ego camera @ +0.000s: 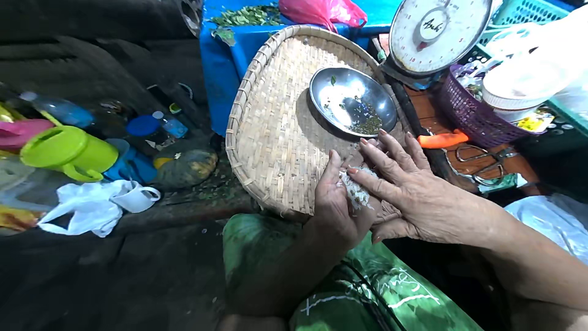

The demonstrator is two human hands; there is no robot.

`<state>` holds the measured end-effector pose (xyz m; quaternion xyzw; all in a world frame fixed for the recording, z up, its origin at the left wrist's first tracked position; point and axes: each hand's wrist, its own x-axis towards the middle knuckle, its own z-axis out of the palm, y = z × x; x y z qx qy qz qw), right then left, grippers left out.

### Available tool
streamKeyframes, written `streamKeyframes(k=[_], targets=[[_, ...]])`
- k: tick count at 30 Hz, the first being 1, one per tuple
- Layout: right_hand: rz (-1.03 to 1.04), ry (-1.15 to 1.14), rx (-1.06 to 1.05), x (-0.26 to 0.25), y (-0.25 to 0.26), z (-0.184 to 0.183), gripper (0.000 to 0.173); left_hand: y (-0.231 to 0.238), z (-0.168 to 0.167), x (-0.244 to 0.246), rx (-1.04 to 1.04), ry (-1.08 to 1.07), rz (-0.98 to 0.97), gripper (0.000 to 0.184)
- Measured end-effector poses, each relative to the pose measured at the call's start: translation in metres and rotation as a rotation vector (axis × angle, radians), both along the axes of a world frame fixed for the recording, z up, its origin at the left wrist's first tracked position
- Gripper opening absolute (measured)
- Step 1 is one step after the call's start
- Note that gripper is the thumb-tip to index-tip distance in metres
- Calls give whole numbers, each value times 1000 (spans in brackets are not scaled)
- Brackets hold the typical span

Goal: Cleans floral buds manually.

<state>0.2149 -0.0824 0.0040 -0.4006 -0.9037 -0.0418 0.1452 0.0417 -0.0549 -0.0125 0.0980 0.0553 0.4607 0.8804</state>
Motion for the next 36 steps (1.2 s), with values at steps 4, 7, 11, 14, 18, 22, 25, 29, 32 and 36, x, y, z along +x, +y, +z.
streamKeyframes(k=[4,7,11,14,18,22,25,29,32,36], targets=[[-10,53,12,2,1,2,90,-1,-3,-3,63,53,-4,69],[11,210,43,0,0,6,69,2,-4,-5,134,-19,-79,73],[71,405,87,-5,0,4,25,3,-4,-3,87,-50,-77,75],[82,416,50,-10,1,-1,24,1,-2,-1,29,5,-34,73],[94,414,11,-11,1,-4,25,0,-1,-1,32,30,-36,73],[94,411,13,-13,1,-6,25,-1,1,-1,10,55,-47,71],[96,408,4,-13,1,-7,26,-2,1,-1,21,59,-56,71],[87,405,6,-16,2,-9,27,-2,-1,0,36,56,-70,70],[85,413,19,-19,1,-10,25,-3,0,0,21,40,-71,69],[110,465,48,-22,3,-13,21,-1,-2,0,50,24,-90,68]])
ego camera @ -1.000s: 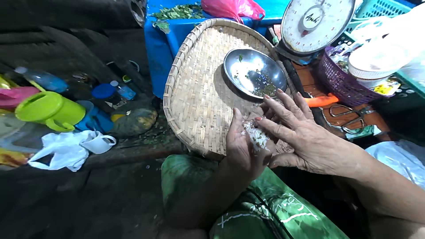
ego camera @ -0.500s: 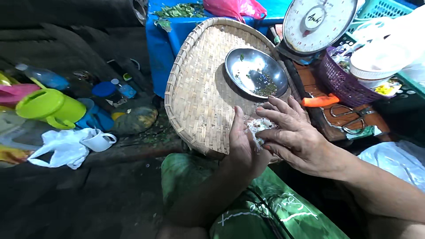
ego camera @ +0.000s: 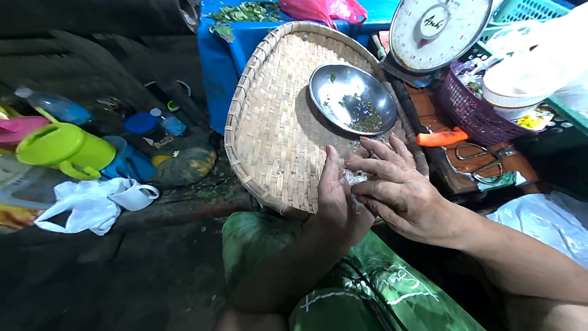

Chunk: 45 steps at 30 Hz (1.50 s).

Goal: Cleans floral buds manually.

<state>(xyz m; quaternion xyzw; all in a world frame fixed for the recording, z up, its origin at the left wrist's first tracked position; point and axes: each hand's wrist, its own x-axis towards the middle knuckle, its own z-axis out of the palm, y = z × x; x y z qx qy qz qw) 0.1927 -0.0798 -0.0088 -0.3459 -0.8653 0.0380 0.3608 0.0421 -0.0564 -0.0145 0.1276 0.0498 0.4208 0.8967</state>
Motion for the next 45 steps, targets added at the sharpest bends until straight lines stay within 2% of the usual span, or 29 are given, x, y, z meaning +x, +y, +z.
streamKeyframes(k=[6,10,19,31,36,41,45], targets=[[-7,99,28,5,3,8,19,2,0,0,-18,-9,17,68],[-45,106,44,16,2,23,20,4,-1,1,27,-9,23,78],[-125,-163,-58,43,-11,49,25,5,1,2,80,46,64,88],[-55,-107,-6,16,-5,22,22,2,-2,0,123,-23,8,78],[-56,-116,-19,12,-4,17,25,0,0,-1,109,29,20,75],[-42,-48,7,9,-2,11,21,0,0,0,25,-14,28,71],[-51,12,27,12,-2,16,21,1,0,1,48,-48,7,73]])
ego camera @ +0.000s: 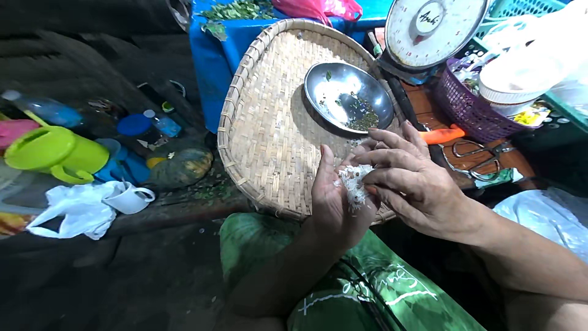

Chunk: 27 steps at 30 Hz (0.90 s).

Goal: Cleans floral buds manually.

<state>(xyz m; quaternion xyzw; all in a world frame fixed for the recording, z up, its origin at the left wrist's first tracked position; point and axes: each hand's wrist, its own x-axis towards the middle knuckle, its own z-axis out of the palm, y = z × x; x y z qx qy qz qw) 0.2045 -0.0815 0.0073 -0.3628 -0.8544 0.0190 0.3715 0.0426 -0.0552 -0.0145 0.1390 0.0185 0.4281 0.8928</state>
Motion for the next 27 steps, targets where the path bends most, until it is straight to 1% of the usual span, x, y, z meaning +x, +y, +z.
streamKeyframes(k=[5,11,14,20,24,27], targets=[[-37,-13,-4,11,-2,14,21,3,-3,-1,40,10,6,79],[-98,-194,-69,30,-12,34,28,3,0,-1,75,101,23,88],[-107,-261,-80,36,-16,38,34,3,0,1,37,112,33,88],[-109,-147,-26,26,-10,31,25,4,-1,-1,85,88,-2,88],[-90,-158,-24,19,-6,22,25,4,-4,-2,154,94,5,85],[-92,-169,-17,15,-3,15,24,2,-3,-2,132,88,12,83]])
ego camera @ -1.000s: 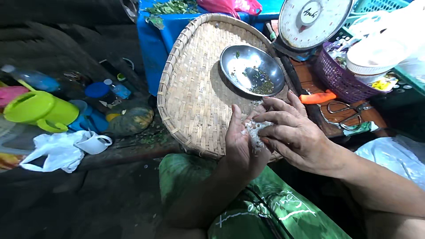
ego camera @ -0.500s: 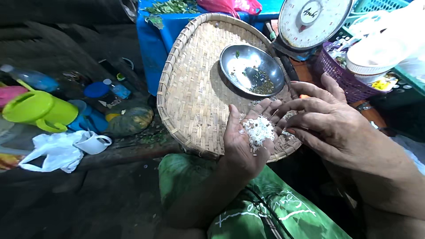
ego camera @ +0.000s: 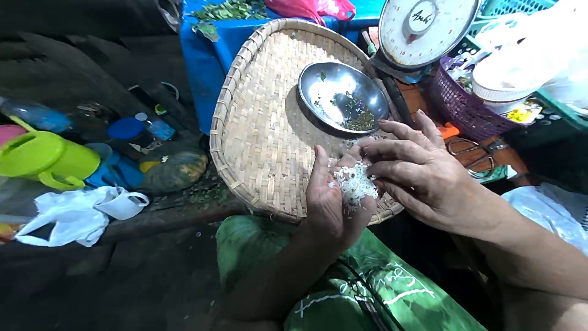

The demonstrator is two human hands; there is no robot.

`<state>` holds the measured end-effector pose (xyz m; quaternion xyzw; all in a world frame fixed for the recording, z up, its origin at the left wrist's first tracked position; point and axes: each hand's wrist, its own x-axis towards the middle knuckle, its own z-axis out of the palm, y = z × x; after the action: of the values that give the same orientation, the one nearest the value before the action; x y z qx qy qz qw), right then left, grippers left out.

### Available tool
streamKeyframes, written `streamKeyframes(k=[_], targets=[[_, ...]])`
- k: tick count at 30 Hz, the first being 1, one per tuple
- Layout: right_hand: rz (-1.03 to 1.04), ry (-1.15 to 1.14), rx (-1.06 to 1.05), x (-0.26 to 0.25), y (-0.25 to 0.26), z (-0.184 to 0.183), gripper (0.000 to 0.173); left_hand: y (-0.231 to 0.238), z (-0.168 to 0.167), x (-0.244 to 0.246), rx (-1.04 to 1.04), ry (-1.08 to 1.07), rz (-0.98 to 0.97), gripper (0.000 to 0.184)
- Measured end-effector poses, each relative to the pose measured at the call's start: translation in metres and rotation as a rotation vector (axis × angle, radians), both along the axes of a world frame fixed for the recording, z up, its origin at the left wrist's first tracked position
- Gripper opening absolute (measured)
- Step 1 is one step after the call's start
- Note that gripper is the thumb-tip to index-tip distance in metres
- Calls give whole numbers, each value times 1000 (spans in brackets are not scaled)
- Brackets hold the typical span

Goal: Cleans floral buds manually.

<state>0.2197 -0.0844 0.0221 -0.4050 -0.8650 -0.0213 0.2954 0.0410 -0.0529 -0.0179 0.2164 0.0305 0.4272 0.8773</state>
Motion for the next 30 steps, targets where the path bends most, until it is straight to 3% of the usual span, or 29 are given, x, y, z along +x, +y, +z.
streamKeyframes(k=[16,23,30], targets=[[3,62,10,4,1,4,22,1,1,-1,-4,-22,-43,82],[-21,-139,-103,21,-13,22,32,0,5,1,-66,32,-13,86],[5,-8,-27,7,-7,13,24,0,1,-2,5,16,-71,84]])
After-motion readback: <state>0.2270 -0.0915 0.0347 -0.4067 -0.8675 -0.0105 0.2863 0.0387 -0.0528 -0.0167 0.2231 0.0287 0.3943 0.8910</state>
